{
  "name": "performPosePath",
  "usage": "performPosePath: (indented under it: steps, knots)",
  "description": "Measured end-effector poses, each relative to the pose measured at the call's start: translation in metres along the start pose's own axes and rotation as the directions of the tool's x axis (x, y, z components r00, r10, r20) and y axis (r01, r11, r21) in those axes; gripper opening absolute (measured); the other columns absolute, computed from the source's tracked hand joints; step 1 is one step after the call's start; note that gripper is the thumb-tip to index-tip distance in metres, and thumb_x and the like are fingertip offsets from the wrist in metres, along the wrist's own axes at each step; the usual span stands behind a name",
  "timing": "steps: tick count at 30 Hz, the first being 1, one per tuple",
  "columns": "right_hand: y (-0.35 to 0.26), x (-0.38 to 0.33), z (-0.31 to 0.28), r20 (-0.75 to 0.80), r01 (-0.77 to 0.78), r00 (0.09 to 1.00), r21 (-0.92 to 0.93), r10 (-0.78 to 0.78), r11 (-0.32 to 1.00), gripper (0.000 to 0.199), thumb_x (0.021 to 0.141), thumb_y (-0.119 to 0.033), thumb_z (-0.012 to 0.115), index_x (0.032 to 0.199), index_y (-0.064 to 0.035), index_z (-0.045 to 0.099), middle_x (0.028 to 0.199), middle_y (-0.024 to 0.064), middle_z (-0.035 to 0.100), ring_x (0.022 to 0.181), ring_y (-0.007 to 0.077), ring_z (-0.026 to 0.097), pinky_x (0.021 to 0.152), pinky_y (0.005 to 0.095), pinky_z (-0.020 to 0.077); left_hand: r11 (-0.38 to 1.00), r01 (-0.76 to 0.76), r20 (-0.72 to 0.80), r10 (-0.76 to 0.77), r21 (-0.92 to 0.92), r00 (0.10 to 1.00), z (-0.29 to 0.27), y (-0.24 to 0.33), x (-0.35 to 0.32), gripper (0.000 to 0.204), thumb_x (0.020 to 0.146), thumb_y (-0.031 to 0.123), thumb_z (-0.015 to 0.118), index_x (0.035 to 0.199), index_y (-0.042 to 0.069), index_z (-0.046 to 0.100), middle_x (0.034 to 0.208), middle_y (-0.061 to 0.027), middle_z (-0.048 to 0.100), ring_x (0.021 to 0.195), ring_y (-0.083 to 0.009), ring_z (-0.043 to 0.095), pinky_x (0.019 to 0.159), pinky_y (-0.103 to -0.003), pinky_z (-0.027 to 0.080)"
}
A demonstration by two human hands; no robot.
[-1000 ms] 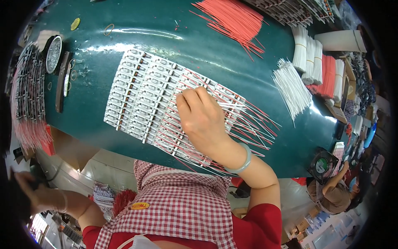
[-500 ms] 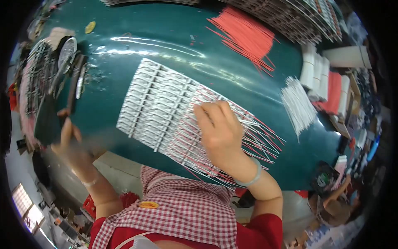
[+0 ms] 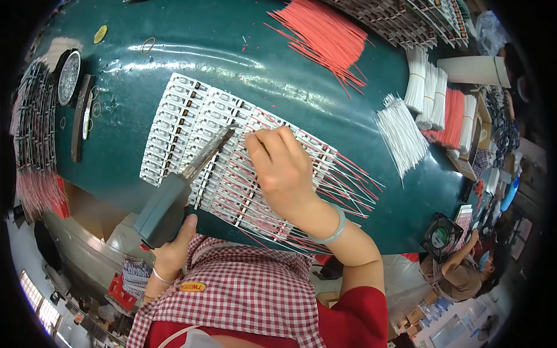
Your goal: The person uses a handheld heating tool to process wires on a circuit board panel, stacks the panel, takes a new panel along with wire bundles, and attaches wires to the new panel using the tool.
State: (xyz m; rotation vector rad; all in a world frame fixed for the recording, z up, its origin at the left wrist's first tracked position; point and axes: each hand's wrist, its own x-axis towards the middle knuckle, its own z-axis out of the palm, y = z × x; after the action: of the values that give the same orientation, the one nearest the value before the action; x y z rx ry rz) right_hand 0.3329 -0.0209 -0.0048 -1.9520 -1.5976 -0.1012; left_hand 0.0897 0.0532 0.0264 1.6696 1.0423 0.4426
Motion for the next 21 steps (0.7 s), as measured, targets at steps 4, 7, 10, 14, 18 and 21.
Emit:
performPosePath:
  steps: [4, 7, 10, 14, 18, 21]
  knots:
    - [0.001, -0.001, 0.000, 0.008, 0.011, 1.000, -0.016, -0.011, 1.000, 0.037, 0.069, 0.002, 0.067, 0.106, 0.0030, 0.067, 0.097, 0.0097, 0.062, 0.085, 0.0246, 0.060, 0.061, 0.0332, 0.0508, 0.997, -0.078, 0.006, 0.078, -0.017, 0.997, 0.004, -0.001, 0.004, 0.024, 0.081, -0.001, 0.079, 0.103, -0.004, 0.072, 0.090, -0.0117, 0.071, 0.071, -0.0170, 0.067, 0.063, -0.028, 0.053]
    - [0.000, 0.000, 0.000, 0.023, 0.005, 1.000, -0.030, -0.004, 1.000, 0.036, 0.069, 0.002, 0.067, 0.105, 0.0036, 0.067, 0.097, 0.0101, 0.061, 0.085, 0.0246, 0.060, 0.061, 0.0333, 0.0510, 0.995, -0.105, 0.020, 0.105, 0.002, 0.994, 0.005, 0.000, 0.006, 0.022, 0.080, -0.002, 0.078, 0.101, -0.005, 0.072, 0.090, -0.0117, 0.070, 0.070, -0.0168, 0.066, 0.062, -0.028, 0.052]
    - [0.000, 0.000, 0.000, 0.031, 0.009, 0.999, -0.037, -0.008, 0.999, 0.036, 0.070, 0.001, 0.067, 0.105, 0.0040, 0.067, 0.097, 0.0102, 0.061, 0.085, 0.0246, 0.059, 0.062, 0.0335, 0.0510, 0.992, -0.119, 0.050, 0.117, 0.039, 0.992, 0.003, 0.003, 0.005, 0.021, 0.079, -0.004, 0.078, 0.100, -0.005, 0.071, 0.090, -0.0115, 0.069, 0.069, -0.0165, 0.065, 0.061, -0.028, 0.052]
    - [0.001, 0.001, 0.000, 0.039, 0.016, 0.999, -0.040, -0.014, 0.999, 0.034, 0.071, 0.000, 0.067, 0.105, 0.0044, 0.067, 0.097, 0.0103, 0.061, 0.084, 0.0248, 0.059, 0.062, 0.0334, 0.0509, 0.987, -0.124, 0.087, 0.115, 0.103, 0.990, 0.000, 0.009, 0.007, 0.021, 0.079, -0.005, 0.077, 0.099, -0.005, 0.071, 0.090, -0.0120, 0.068, 0.068, -0.0170, 0.065, 0.061, -0.028, 0.051]
    - [0.000, 0.001, 0.001, 0.042, 0.015, 0.999, -0.039, -0.013, 0.999, 0.034, 0.071, -0.001, 0.067, 0.105, 0.0043, 0.067, 0.097, 0.0102, 0.061, 0.085, 0.0248, 0.059, 0.063, 0.0336, 0.0511, 0.988, -0.095, 0.105, 0.082, 0.123, 0.991, -0.001, 0.006, 0.005, 0.021, 0.078, -0.005, 0.077, 0.099, -0.005, 0.071, 0.090, -0.0123, 0.068, 0.068, -0.0177, 0.066, 0.061, -0.028, 0.051]
    - [0.001, 0.001, 0.001, 0.044, 0.014, 0.999, -0.033, -0.012, 0.999, 0.034, 0.071, -0.001, 0.067, 0.105, 0.0040, 0.067, 0.097, 0.0101, 0.060, 0.085, 0.0248, 0.059, 0.063, 0.0337, 0.0513, 0.974, -0.189, 0.053, 0.183, 0.124, 0.982, 0.001, -0.002, 0.004, 0.022, 0.078, -0.005, 0.077, 0.099, -0.005, 0.071, 0.091, -0.0124, 0.069, 0.068, -0.0183, 0.066, 0.061, -0.028, 0.052]
